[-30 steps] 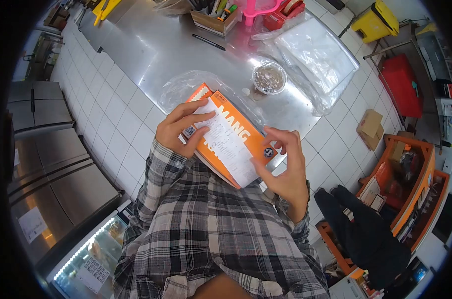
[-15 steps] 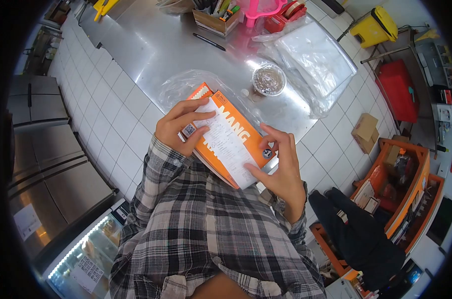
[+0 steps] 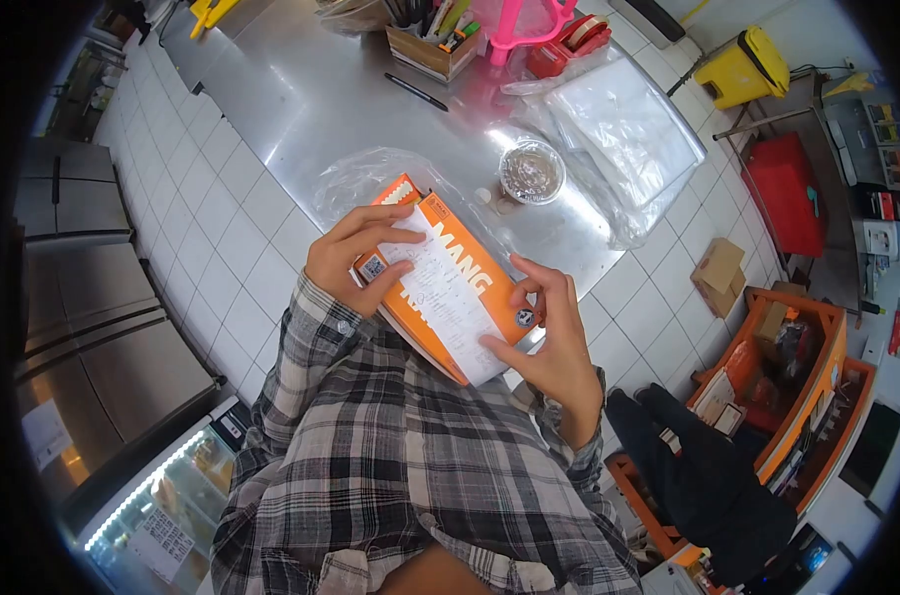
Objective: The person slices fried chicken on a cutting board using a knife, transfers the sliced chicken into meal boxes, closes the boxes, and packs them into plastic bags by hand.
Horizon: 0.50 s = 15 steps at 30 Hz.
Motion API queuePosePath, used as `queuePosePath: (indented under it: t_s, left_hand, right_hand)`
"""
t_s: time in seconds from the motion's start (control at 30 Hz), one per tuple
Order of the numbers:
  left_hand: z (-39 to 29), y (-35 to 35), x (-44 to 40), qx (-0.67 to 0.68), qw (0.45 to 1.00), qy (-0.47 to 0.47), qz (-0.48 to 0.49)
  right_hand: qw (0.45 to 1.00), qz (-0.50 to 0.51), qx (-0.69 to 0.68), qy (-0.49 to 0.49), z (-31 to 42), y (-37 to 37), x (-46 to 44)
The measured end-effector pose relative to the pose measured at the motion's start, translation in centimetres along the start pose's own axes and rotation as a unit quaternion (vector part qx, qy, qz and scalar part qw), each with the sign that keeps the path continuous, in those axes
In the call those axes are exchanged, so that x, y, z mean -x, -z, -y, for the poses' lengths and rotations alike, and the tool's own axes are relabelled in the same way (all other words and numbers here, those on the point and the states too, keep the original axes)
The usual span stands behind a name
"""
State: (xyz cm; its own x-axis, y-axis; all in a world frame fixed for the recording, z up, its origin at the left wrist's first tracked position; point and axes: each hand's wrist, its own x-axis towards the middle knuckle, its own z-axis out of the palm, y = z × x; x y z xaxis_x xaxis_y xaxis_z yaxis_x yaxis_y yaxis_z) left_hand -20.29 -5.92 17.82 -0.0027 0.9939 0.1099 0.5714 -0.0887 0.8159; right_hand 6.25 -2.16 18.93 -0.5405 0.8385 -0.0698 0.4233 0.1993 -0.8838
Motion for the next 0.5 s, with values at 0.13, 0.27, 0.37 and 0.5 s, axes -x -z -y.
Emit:
queuePosePath:
  t_s: [0.13,0.27,0.37,0.5]
  left_hand:
    - [-0.65,0.23,-0.14,0.018,0.999,0.037,0.002]
    - [-0.46,0.09,-0.17,0.023,0.999,0.045,-0.009]
    - [-0.27,-0.09,-0.19,0.034,0.998,0.050,-0.015]
    - [-0.26,-0.13,-0.22,0.044,0.997,0.055,-0.017]
  right_hand:
    - [1.000,0.004,-0.002,0.000,-0.07,0.02,0.01]
    - [1.000,0.009,-0.011,0.001,-0.19,0.02,0.00]
    - [1.000,0.006,-0.012,0.015,-0.28,-0.01,-0.04]
    - [1.000,0.010,-0.011,0.009,-0.21,0.08,-0.01]
